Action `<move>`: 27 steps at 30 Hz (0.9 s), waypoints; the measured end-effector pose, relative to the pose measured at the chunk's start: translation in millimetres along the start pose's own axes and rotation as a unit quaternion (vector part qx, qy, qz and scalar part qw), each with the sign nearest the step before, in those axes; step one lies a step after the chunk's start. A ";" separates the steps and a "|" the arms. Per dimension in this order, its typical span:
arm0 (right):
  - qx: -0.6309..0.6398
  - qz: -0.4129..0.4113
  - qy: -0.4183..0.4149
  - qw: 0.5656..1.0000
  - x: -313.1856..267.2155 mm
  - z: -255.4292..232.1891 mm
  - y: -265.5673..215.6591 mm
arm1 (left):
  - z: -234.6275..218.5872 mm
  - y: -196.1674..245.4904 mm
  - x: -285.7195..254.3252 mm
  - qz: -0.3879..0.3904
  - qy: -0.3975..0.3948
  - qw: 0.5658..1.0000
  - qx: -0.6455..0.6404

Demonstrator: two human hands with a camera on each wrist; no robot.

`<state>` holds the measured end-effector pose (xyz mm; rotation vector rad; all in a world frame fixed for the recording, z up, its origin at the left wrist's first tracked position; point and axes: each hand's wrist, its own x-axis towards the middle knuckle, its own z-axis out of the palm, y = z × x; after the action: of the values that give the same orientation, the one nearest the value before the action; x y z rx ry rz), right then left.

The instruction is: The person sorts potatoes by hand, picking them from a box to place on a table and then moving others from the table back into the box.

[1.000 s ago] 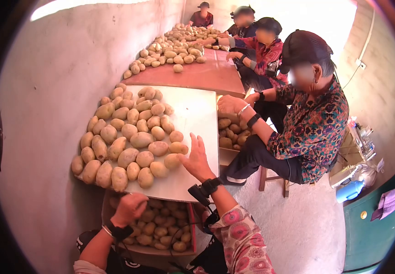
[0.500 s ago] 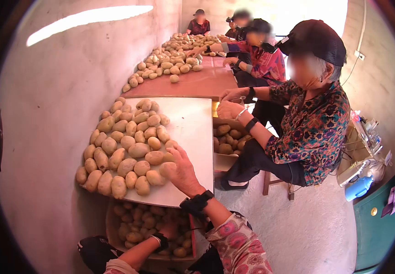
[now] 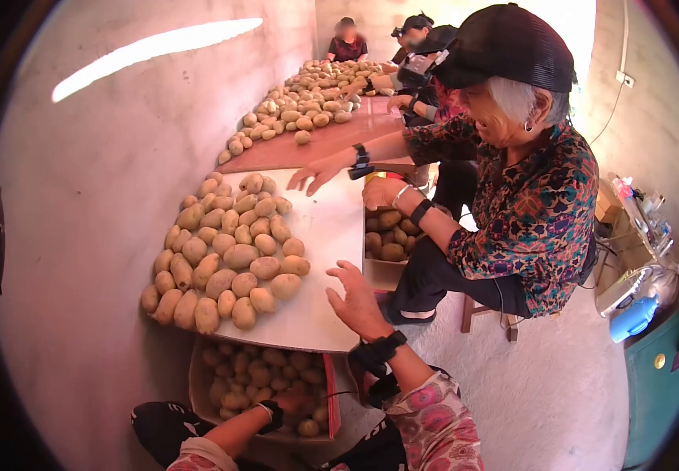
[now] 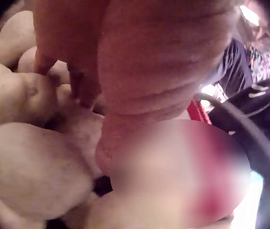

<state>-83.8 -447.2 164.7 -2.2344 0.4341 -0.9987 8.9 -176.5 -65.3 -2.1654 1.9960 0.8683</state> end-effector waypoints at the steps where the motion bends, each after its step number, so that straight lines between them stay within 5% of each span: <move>1: 0.021 0.025 -0.015 0.999 -4.9 -5.9 2.4 | 2.2 -2.8 -1.3 0.011 0.035 0.999 0.017; 5: 0.046 0.053 -0.052 0.996 -25.3 -15.6 7.2 | 16.3 10.8 3.4 -0.039 0.004 0.998 0.053; 10: 0.087 0.055 -0.107 0.989 -34.6 -11.6 -3.3 | -30.1 20.3 -5.9 -0.080 -0.055 0.994 0.057; 11: 0.071 0.017 -0.106 0.992 -34.0 -9.0 -0.4 | -7.0 7.4 -3.6 -0.080 -0.054 0.994 0.055; 12: 0.070 0.014 -0.109 0.992 -33.5 -9.5 -0.1 | 28.6 -13.2 1.8 -0.055 -0.007 0.996 0.063; 14: 0.083 0.023 -0.113 0.990 -31.6 -7.1 -2.2 | 14.5 -9.9 -4.8 -0.036 0.046 0.996 0.074; 16: 0.096 0.018 -0.110 0.989 -30.8 -4.3 -3.8 | -3.9 5.7 -17.1 -0.057 -0.048 0.997 0.022; 19: 0.116 0.021 -0.101 0.988 -31.8 -4.7 -8.6 | -4.0 7.5 -18.3 -0.053 -0.087 0.994 0.041; 22: 0.129 0.026 -0.103 0.986 -32.2 -6.7 -13.5 | -7.0 13.8 -24.2 -0.020 -0.038 0.996 0.081; 27: 0.121 0.028 -0.105 0.987 -26.4 -10.5 -17.3 | 2.6 -12.6 -26.2 0.004 -0.087 0.993 0.079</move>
<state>-108.5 -424.9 167.3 -2.0680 0.2646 -0.7345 19.9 -150.0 -59.8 -1.9292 1.9198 0.8357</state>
